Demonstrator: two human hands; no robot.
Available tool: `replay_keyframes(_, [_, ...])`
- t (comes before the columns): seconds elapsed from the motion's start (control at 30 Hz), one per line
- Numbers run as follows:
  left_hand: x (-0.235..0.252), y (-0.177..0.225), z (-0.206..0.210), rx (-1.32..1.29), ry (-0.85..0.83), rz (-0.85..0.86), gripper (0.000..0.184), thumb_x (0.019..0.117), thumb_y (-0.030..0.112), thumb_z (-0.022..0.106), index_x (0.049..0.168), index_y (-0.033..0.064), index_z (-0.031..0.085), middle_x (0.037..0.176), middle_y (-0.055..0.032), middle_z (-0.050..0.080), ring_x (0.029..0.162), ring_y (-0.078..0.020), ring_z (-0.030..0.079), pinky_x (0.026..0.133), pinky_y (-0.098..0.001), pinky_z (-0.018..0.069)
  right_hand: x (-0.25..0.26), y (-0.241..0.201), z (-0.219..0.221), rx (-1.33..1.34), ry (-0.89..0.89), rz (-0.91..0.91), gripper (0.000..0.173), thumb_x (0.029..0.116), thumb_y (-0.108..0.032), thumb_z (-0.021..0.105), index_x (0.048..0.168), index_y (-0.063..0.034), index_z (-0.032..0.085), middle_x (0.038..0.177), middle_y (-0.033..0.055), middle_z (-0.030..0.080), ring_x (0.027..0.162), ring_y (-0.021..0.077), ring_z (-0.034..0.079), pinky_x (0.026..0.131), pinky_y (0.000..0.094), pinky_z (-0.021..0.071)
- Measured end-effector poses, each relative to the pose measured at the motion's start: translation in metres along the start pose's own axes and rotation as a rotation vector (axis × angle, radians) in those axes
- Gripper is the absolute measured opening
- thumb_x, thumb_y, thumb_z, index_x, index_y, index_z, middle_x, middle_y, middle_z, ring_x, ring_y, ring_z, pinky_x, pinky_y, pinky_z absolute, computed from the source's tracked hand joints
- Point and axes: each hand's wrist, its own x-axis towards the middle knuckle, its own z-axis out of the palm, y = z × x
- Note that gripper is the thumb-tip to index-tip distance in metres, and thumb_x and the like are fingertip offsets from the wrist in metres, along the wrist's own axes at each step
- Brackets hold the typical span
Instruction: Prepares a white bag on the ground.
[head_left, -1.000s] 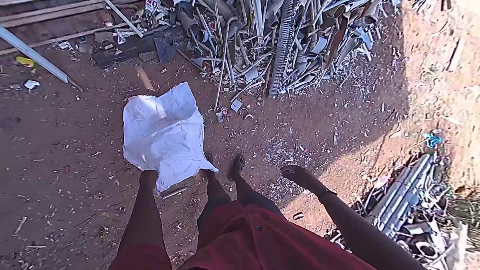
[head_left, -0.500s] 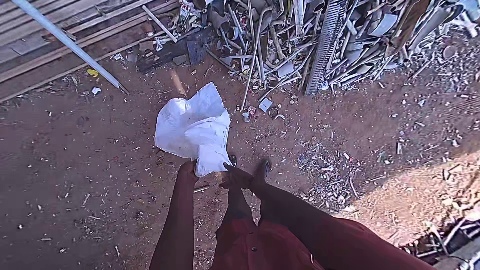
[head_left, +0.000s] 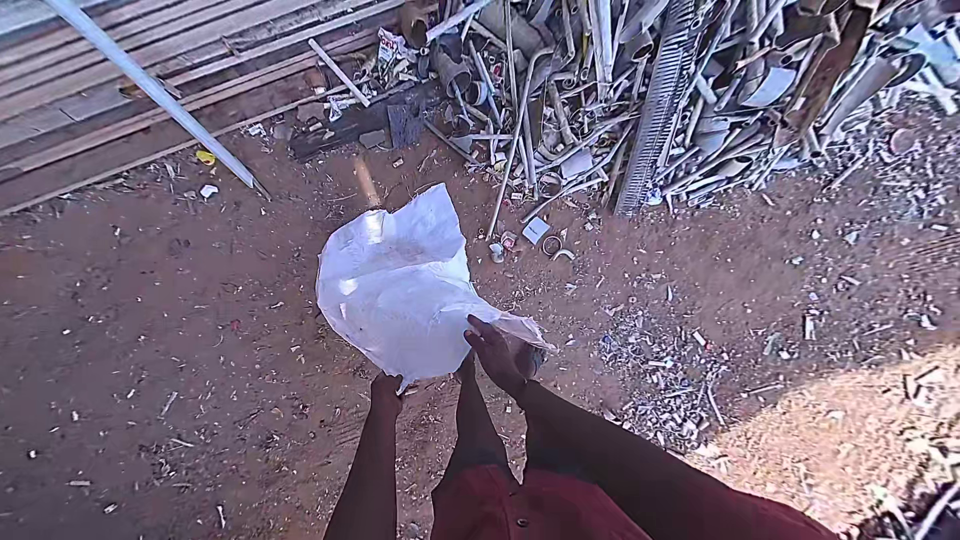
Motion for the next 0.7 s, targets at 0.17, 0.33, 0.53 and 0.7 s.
replay_keyframes(0.17, [-0.006,-0.011,0.007,0.23,-0.001,-0.09,0.027,0.1033,-0.001,0.05,0.129,-0.0071,0.051,0.115,-0.0214,0.055,0.09,-0.0245,0.054,0.077,-0.0396,0.049,0.018,-0.008,0.007,-0.107,-0.029,0.132,0.056,0.1067,-0.032,0.052,0.149,0.0048,0.048,0.155,0.0252,0.047,0.147,0.0349,0.041,0.123,0.0501,0.0273])
replay_keyframes(0.33, [-0.03,0.04,0.014,0.382,-0.064,0.092,0.026,0.1042,0.006,0.055,0.128,-0.0022,0.057,0.099,-0.013,0.062,0.071,-0.0151,0.054,0.063,-0.0314,0.0475,0.065,-0.063,0.005,0.023,0.024,0.056,0.043,0.1083,-0.025,0.053,0.136,0.0082,0.057,0.128,0.028,0.063,0.114,0.0338,0.064,0.099,0.0467,0.0508])
replay_keyframes(0.53, [-0.06,0.174,0.041,0.147,-0.16,0.42,0.048,0.1042,0.005,0.054,0.151,0.0084,0.045,0.1,-0.0135,0.06,0.062,-0.012,0.048,0.051,-0.0263,0.0395,0.13,-0.187,-0.026,0.196,0.135,-0.363,0.031,0.108,-0.026,0.051,0.108,0.001,0.067,0.096,0.0107,0.065,0.087,0.0171,0.064,0.082,0.0372,0.054])
replay_keyframes(0.7, [-0.136,0.282,0.033,-0.146,-0.24,0.909,0.046,0.1008,0.001,0.057,0.145,0.0083,0.052,0.119,-0.0115,0.067,0.088,-0.0132,0.068,0.074,-0.0289,0.0586,0.066,-0.336,-0.073,0.386,0.117,-0.778,0.032,0.1104,-0.019,0.046,0.124,0.0056,0.062,0.107,0.0124,0.068,0.099,0.0178,0.069,0.093,0.0351,0.0586])
